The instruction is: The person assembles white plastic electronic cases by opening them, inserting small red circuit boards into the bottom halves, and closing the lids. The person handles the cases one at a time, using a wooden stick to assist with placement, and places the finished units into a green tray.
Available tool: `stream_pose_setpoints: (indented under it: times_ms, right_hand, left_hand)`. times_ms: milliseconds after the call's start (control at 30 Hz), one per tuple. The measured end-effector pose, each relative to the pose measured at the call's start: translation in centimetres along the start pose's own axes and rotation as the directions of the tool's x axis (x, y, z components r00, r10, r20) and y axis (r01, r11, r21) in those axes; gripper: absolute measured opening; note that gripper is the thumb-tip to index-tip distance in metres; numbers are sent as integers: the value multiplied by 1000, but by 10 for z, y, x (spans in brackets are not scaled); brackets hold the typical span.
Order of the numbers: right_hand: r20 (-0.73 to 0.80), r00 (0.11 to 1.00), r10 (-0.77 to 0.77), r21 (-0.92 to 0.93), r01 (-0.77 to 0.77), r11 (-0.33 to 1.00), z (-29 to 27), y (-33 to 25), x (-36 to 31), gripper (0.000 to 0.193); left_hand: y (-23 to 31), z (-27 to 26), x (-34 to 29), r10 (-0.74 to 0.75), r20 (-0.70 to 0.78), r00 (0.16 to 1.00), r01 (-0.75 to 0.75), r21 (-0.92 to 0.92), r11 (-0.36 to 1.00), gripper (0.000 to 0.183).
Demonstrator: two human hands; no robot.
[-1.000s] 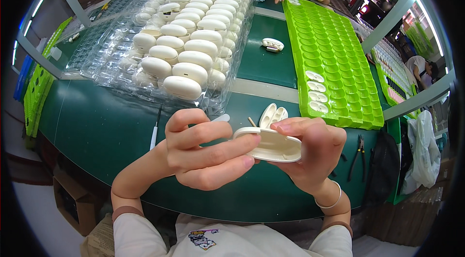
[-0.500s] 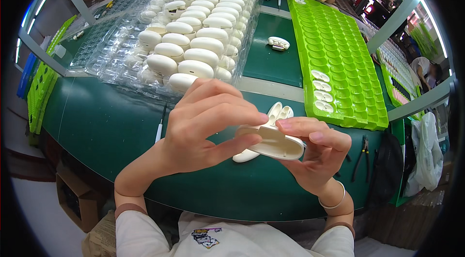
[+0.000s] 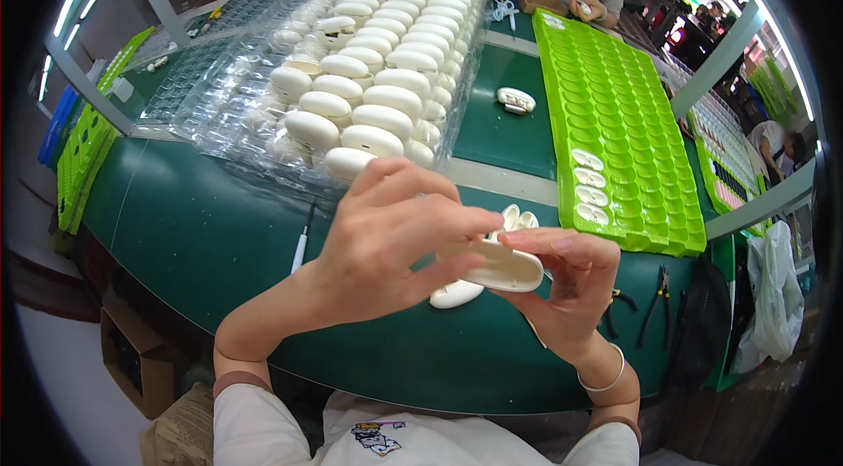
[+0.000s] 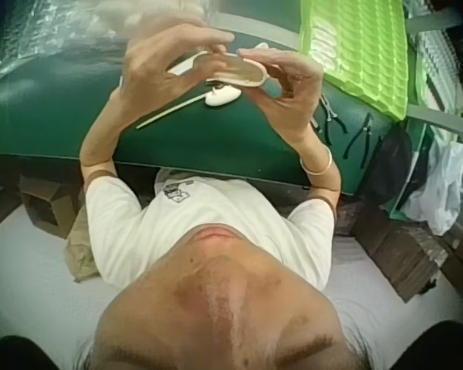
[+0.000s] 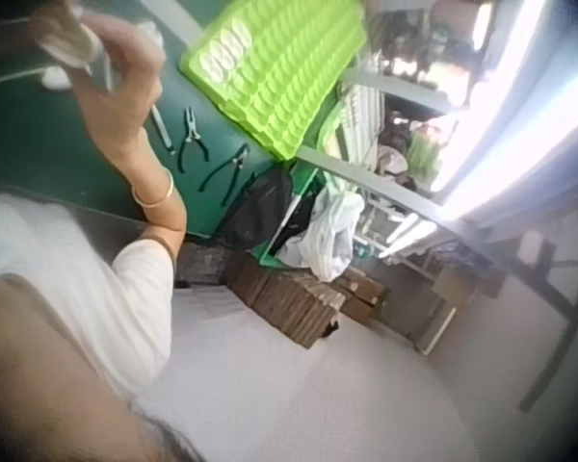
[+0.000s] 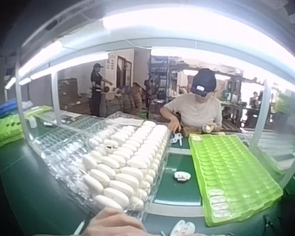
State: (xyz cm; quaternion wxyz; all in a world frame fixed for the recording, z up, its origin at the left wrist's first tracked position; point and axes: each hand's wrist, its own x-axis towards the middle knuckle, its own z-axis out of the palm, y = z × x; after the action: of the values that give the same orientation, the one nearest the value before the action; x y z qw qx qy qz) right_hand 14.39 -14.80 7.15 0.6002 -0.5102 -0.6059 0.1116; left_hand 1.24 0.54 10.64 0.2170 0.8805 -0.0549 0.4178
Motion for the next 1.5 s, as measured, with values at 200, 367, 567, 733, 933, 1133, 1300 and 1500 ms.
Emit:
stream_pose_setpoints:
  times_ms: [200, 367, 567, 733, 933, 1133, 1300, 1500]
  right_hand:
    - [-27, 999, -21, -17, 20, 1000, 11, 5, -10, 52]
    - [-21, 1000, 18, -42, -19, 999, 13, 2, -10, 52]
    - [-59, 998, 2, 20, -1, 1000, 14, 2, -11, 51]
    - [25, 966, -256, -196, 256, 947, 10, -1, -4, 51]
    - [48, 981, -189, -280, 195, 940, 37, -5, -12, 48]
    - [711, 703, 8, -192, 183, 964, 100, -6, -56, 58]
    - [880, 451, 150, -332, 357, 873, 125, -17, -57, 59]
    - [893, 370, 256, -391, 356, 849, 132, -12, -60, 55]
  left_hand:
    - [6, 10, -5, 54, 29, 998, -56, 49, 997, 22]
    - [4, 10, -10, 27, 34, 999, -27, -5, 1000, 18]
    - [3, 3, -8, -194, 200, 960, 254, -342, 905, 23]
    - [-14, -6, -6, -154, 850, 504, 851, -458, 256, 38]
    - [-22, -41, -27, -197, 835, 514, 854, -476, 211, 34]
    - [-66, -158, -67, -634, 275, 723, 638, -620, 457, 38]
    - [-146, -262, -126, -677, -465, 571, 680, -194, 707, 29]
    - [-267, -304, -171, -610, -456, 648, 747, 227, 625, 30]
